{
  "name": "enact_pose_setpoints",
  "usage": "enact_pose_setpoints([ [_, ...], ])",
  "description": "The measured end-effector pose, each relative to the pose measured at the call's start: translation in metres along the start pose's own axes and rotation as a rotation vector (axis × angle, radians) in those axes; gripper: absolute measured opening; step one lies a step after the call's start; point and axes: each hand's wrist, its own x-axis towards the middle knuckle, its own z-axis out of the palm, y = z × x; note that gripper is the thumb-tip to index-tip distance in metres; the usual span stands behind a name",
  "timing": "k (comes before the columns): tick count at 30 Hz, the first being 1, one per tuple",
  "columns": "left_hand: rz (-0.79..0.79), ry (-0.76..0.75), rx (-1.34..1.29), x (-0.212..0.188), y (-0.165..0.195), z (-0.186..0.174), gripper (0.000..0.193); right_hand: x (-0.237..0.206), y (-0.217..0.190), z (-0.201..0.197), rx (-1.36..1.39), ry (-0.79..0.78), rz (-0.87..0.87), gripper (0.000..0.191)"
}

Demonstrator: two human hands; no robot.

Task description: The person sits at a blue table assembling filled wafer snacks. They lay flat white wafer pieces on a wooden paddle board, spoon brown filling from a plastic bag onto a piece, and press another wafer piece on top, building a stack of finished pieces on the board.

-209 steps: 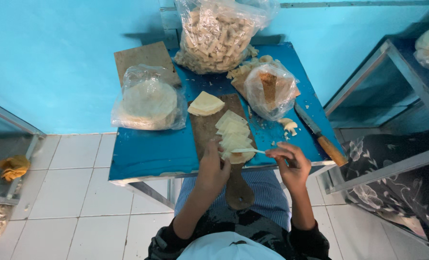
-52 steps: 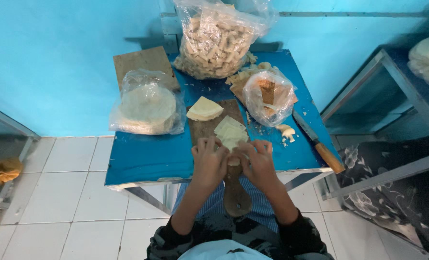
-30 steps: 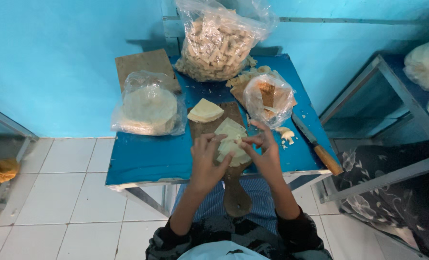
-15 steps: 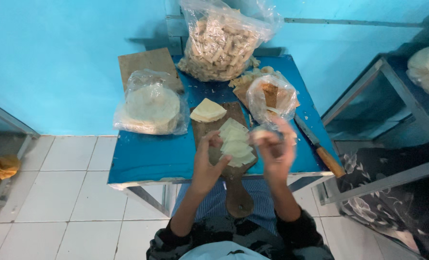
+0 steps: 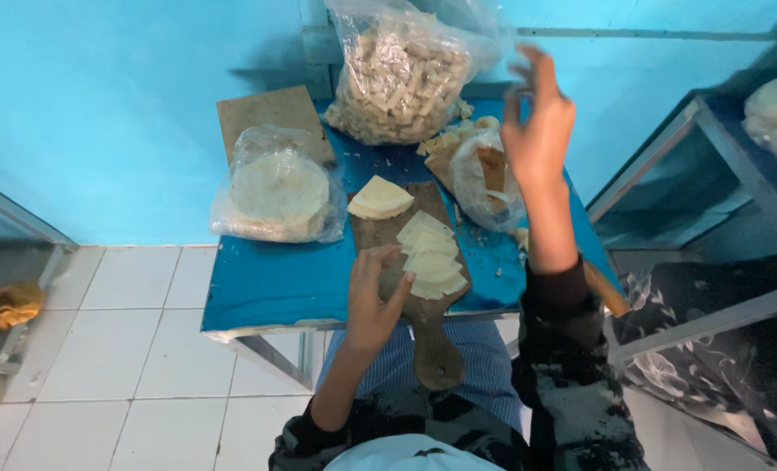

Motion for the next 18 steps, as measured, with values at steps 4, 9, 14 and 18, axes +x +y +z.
enact_pose_setpoints([
  [4,-0.07,-0.104,0.442,-0.001,-0.007,0.006,0.043,-0.061,0.022,-0.009,-0.485,-0.33,0.344,0.02],
  [9,-0.132,-0.206,0.596,-0.011,-0.004,0.015,0.035,-0.119,0.046,-0.007,-0.619,-0.523,0.415,0.027],
  [14,-0.072,-0.185,0.568,-0.013,0.0,0.018,0.025,-0.127,0.055,0.005,-0.279,-0.296,0.359,0.028],
  [18,-0.094,-0.234,0.538,-0.012,0.002,0.021,0.015,-0.12,0.053,0.016,-0.144,-0.207,0.394,0.028],
])
